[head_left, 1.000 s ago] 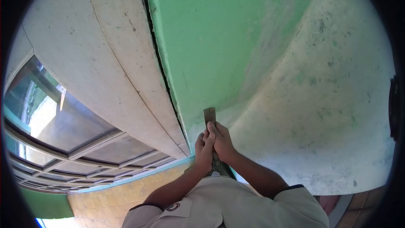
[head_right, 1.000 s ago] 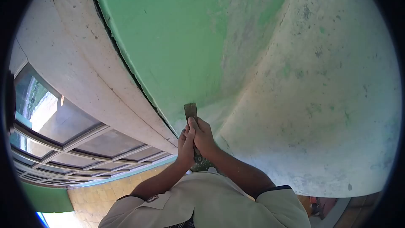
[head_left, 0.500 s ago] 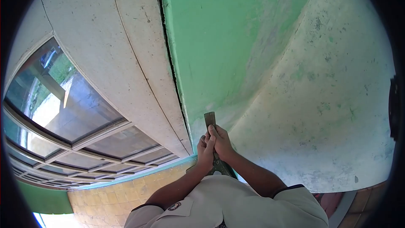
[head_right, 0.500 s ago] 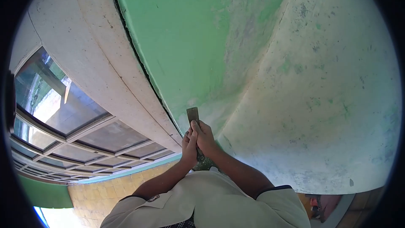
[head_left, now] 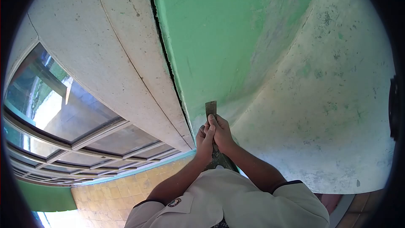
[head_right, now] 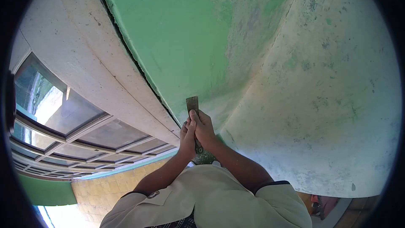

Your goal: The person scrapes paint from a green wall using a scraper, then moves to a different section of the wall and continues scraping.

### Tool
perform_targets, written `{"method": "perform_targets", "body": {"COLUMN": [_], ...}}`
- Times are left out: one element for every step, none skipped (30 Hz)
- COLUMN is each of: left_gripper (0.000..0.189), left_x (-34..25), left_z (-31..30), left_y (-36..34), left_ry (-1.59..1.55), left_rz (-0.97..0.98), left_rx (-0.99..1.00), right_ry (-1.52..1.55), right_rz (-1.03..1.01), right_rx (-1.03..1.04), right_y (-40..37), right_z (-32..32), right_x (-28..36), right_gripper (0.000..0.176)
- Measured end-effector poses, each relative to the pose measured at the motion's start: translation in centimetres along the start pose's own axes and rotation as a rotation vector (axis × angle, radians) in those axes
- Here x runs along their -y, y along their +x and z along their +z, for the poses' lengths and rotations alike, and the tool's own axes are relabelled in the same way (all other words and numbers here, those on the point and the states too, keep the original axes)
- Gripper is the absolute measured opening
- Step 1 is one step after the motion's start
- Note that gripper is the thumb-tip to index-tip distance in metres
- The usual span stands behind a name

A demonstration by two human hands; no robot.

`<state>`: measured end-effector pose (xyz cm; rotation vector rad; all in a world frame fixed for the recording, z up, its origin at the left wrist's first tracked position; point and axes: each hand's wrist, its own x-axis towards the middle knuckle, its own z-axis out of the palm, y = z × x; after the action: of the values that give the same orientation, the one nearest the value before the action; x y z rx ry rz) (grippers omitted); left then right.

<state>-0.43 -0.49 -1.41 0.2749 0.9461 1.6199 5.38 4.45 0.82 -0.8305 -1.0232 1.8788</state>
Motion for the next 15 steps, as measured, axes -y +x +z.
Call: {"method": "perform_targets", "body": {"left_gripper": [0.028, 0.028, 0.028, 0.027, 0.026, 0.026, 0.025, 0.027, 0.027, 0.029, 0.031, 0.032, 0.032, 0.032, 0.031], "left_x": [0.2, 0.2, 0.0, -0.5, -1.0, -2.8, -5.1, -6.4, -6.5, -6.2, -5.9, -4.8, -4.1, -3.6, -3.2], "left_z": [-0.1, -0.2, -0.1, 0.3, 0.8, 1.8, 3.3, 4.5, 5.2, 6.2, 6.7, 4.8, 4.1, 3.8, 3.5], "left_y": [0.2, 0.4, 0.6, 0.7, 0.7, 0.9, 1.2, 1.2, 0.2, -0.4, -0.9, -0.2, -0.4, -0.4, -0.4], "left_ry": [-0.004, -0.008, -0.006, 0.036, 0.079, 0.091, 0.104, 0.037, 0.036, 0.005, -0.028, 0.030, 0.032, 0.017, 0.000], "left_rz": [0.013, 0.027, 0.029, 0.072, 0.111, 0.157, 0.204, 0.192, 0.200, 0.190, 0.176, 0.138, 0.135, 0.084, 0.034], "left_rx": [-0.003, -0.006, -0.004, 0.013, 0.029, 0.102, 0.174, 0.228, 0.228, 0.167, 0.107, 0.207, 0.210, 0.179, 0.147], "right_ry": [0.000, 0.001, 0.002, 0.018, 0.035, -0.010, -0.056, -0.077, -0.079, -0.052, -0.027, -0.098, -0.096, -0.083, -0.073], "right_rz": [-0.005, -0.011, -0.014, -0.045, -0.073, -0.173, -0.271, -0.266, -0.268, -0.252, -0.236, -0.210, -0.212, -0.159, -0.104], "right_rx": [-0.001, -0.001, 0.001, -0.006, -0.016, 0.003, 0.023, 0.108, 0.115, 0.097, 0.076, 0.068, 0.065, 0.040, 0.017], "right_y": [0.2, 0.4, 0.5, 0.3, 0.1, 0.6, 1.3, 0.8, 0.2, -0.2, -0.4, -0.5, -0.8, -0.9, -0.9], "right_z": [-0.2, -0.2, 0.2, 0.9, 1.6, 2.5, 3.7, 4.7, 4.7, 4.6, 4.2, 3.4, 3.1, 2.8, 2.6], "right_x": [-0.3, -0.5, 0.0, 1.0, 2.2, 3.9, 6.1, 8.8, 8.8, 8.7, 8.7, 8.4, 7.7, 7.2, 6.7], "right_gripper": [0.030, 0.030, 0.030, 0.030, 0.030, 0.030, 0.030, 0.030, 0.030, 0.030, 0.029, 0.029, 0.029, 0.029, 0.029]}}
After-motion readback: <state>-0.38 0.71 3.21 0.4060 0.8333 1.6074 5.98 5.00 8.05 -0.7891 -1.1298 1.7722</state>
